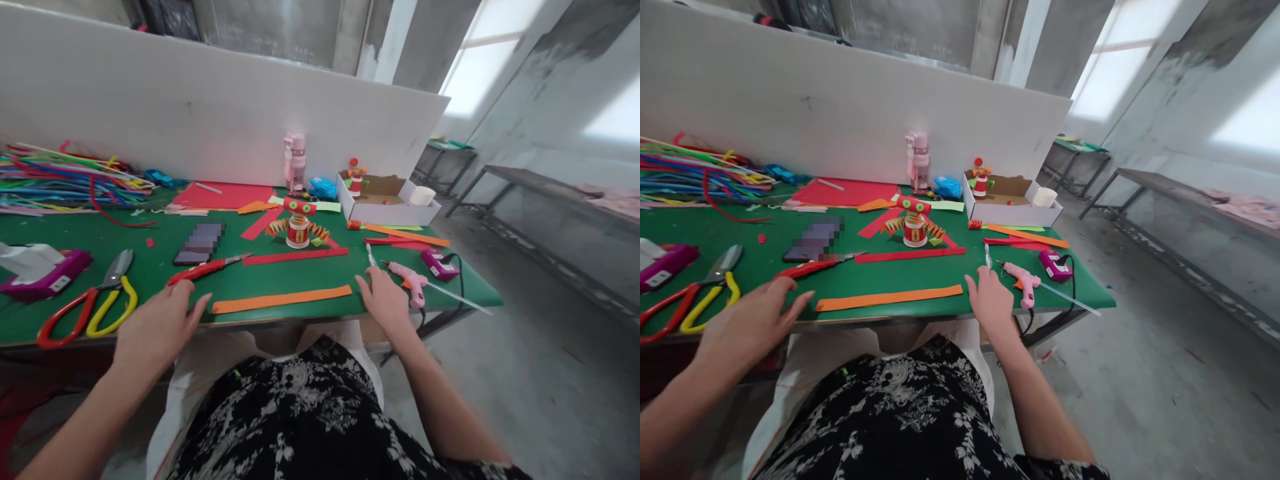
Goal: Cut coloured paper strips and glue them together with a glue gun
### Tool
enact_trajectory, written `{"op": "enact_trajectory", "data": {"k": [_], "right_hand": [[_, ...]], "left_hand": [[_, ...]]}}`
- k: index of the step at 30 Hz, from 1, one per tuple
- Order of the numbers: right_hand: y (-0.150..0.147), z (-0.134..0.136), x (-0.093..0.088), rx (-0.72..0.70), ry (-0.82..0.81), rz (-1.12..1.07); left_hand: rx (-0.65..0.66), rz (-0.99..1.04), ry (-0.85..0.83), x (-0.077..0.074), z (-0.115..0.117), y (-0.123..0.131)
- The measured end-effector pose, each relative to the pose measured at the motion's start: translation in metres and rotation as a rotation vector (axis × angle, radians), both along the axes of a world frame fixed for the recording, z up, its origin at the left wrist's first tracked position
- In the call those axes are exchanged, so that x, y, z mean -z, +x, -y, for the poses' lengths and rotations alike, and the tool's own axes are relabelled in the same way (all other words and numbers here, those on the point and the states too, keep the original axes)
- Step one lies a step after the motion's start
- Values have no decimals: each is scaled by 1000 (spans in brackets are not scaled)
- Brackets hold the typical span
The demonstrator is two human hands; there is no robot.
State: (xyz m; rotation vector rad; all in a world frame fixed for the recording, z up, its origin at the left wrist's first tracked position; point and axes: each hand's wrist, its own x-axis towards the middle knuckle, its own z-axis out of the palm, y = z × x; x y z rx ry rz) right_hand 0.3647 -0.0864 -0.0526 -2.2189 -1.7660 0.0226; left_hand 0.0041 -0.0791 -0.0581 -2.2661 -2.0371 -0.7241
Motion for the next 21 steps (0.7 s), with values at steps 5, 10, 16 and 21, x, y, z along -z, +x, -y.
{"op": "enact_trajectory", "data": {"k": [5,10,16,21], "right_hand": [[-47,22,25,-612,266,-60],[-86,27,53,-819,118,-56],[-86,22,60,-758,54,62],[-83,22,58,-733,50,96]], "left_hand": [[329,-153,191,22,21,48],[477,-316,168,49,28,102],[429,-348,146,61,21,96],[401,-334,156,67,22,68]]}}
